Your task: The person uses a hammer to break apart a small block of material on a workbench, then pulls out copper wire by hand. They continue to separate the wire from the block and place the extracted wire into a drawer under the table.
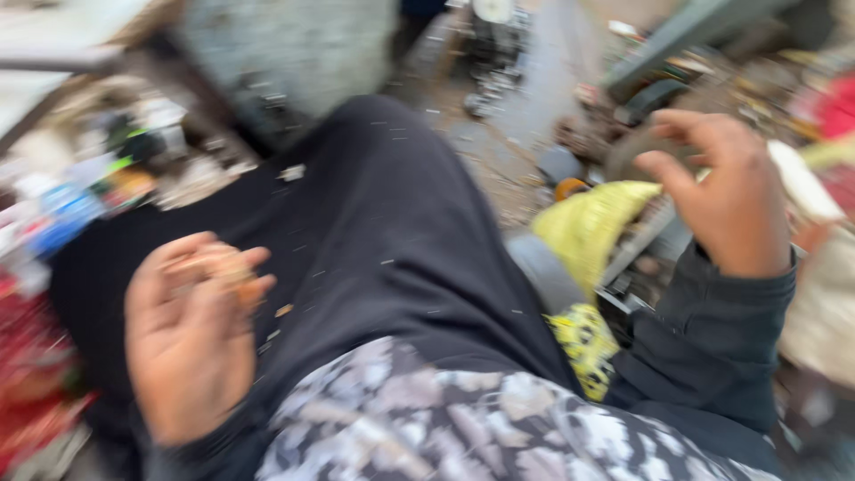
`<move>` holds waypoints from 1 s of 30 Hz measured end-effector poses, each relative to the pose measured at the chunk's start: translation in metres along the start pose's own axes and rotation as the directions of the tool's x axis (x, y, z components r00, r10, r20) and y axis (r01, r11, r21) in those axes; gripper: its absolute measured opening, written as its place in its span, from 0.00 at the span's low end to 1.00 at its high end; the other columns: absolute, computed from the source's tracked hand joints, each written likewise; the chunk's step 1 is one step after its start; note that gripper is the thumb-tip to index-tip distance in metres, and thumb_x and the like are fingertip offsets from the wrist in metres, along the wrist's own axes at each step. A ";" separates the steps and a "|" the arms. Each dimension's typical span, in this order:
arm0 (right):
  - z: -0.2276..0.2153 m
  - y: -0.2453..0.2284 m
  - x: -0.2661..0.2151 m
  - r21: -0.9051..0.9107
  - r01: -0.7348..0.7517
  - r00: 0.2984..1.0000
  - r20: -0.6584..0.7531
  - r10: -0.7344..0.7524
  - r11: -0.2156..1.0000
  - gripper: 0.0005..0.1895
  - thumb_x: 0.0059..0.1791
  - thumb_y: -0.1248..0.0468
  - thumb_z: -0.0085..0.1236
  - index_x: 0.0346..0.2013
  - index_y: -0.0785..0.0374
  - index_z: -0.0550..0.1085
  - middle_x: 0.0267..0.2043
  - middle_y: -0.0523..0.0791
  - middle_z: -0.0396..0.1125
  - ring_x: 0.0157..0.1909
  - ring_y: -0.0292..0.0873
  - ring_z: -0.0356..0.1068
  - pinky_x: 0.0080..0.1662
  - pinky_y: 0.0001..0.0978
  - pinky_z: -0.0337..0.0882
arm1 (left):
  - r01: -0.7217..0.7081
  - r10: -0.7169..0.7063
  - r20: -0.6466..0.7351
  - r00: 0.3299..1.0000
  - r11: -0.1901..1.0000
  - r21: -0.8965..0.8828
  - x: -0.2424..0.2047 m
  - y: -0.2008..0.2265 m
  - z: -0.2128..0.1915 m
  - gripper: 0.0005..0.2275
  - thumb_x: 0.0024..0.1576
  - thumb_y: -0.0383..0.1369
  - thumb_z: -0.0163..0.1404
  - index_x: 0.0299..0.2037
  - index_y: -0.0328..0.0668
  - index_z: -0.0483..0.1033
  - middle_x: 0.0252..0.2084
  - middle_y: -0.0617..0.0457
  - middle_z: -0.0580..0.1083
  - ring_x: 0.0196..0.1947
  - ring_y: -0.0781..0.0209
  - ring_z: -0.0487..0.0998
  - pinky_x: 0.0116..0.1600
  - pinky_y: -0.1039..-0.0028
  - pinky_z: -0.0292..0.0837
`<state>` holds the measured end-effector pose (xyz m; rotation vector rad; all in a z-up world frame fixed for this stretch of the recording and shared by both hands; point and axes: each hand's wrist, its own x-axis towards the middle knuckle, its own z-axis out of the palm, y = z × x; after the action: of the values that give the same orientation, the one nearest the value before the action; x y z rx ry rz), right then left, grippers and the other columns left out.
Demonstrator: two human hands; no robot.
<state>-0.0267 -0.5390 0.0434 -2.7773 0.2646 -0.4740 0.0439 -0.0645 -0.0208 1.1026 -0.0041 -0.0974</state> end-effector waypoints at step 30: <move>0.137 -0.275 0.049 0.895 0.265 0.747 0.045 -0.663 0.359 0.09 0.49 0.68 0.67 0.41 0.66 0.77 0.44 0.44 0.68 0.43 0.38 0.70 0.46 0.28 0.72 | 0.137 -0.102 0.102 0.990 0.885 -0.444 0.011 -0.029 -0.014 0.08 0.70 0.28 0.48 0.54 0.31 0.72 0.47 0.48 0.77 0.44 0.62 0.81 0.50 0.71 0.79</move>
<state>0.1021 -0.2562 0.0261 -1.7855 -0.7526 -0.0547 0.0530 -0.0656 -0.0531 0.6313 0.0185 -0.2398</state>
